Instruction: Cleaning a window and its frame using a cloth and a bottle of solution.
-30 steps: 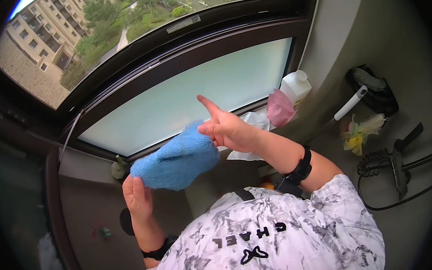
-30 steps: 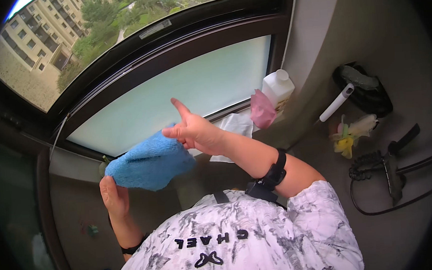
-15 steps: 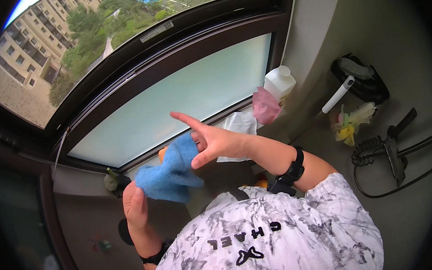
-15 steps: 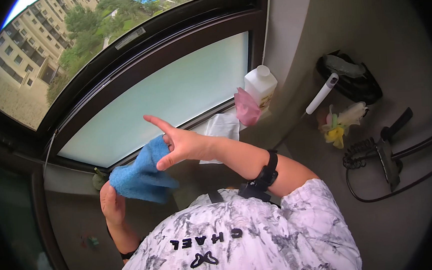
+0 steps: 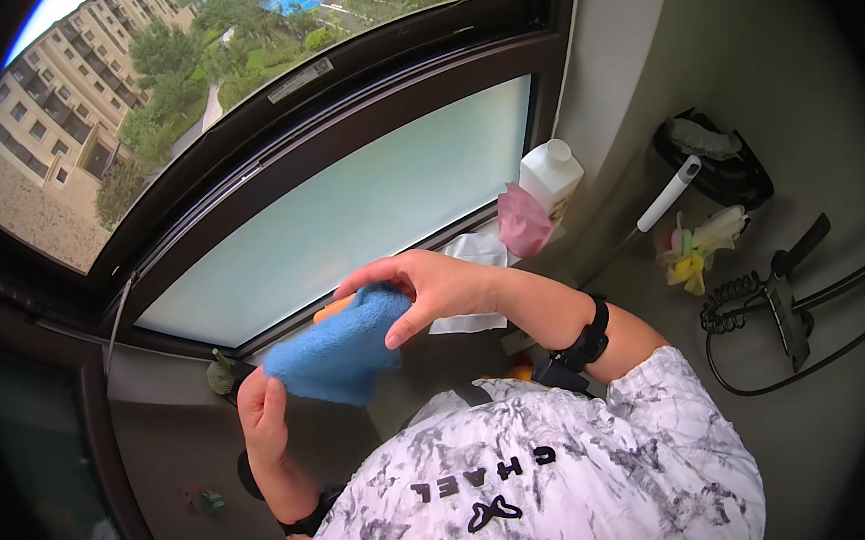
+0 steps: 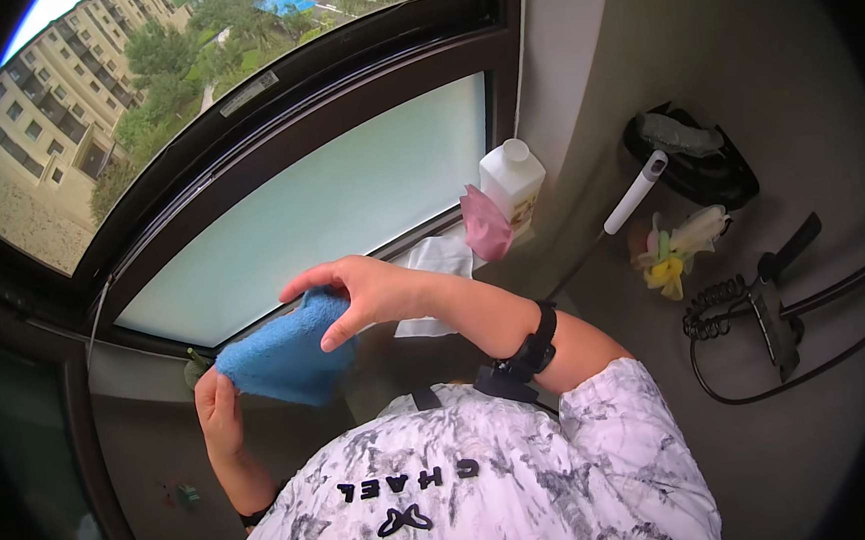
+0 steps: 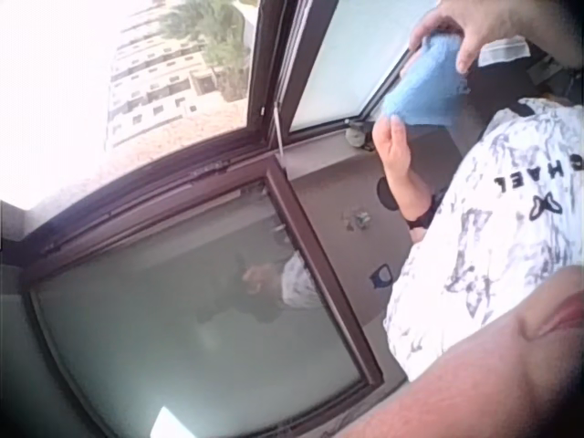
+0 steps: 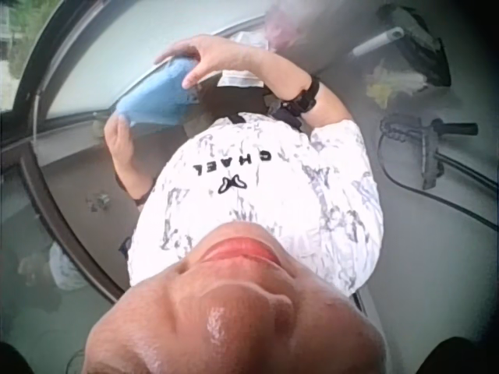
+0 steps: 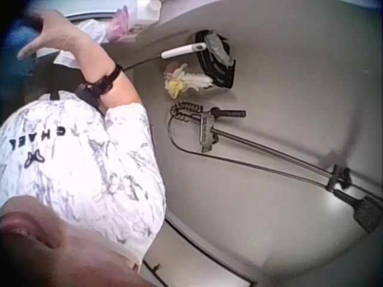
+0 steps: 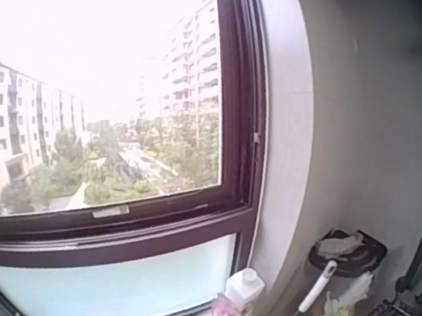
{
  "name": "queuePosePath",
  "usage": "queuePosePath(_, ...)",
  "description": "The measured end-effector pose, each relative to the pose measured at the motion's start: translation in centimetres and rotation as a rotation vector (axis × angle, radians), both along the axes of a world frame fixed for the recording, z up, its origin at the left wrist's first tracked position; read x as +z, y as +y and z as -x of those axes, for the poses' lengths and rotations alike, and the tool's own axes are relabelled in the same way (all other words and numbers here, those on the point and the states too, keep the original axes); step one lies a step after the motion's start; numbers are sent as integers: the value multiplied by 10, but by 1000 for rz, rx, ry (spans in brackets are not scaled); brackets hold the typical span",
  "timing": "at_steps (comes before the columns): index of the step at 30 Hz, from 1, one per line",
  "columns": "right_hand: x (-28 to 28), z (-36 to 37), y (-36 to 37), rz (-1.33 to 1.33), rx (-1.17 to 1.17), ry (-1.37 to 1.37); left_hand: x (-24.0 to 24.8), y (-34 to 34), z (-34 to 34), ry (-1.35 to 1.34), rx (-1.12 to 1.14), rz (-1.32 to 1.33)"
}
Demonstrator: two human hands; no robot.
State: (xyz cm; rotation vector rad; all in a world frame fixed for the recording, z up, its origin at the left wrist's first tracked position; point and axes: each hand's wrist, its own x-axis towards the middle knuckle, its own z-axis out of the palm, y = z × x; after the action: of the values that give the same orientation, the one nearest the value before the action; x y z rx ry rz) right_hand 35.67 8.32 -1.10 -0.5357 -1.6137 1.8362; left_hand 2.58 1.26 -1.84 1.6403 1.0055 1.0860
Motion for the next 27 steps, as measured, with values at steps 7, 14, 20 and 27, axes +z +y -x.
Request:
queuePosePath(7, 0, -1, 13, -479, -207, -440, 32, -1, -26, 21, 89, 56)
queuePosePath(14, -1, -4, 10, -1154, -422, -336, 34, 15, -23, 92, 249, -457)
queuePosePath(20, -10, -4, 5, -15, 9, -31, 11, 22, -28, -212, 141, -167)
queuePosePath(27, -16, -19, 6, 540, 103, 366, 5, 39, -40, -217, 235, -306)
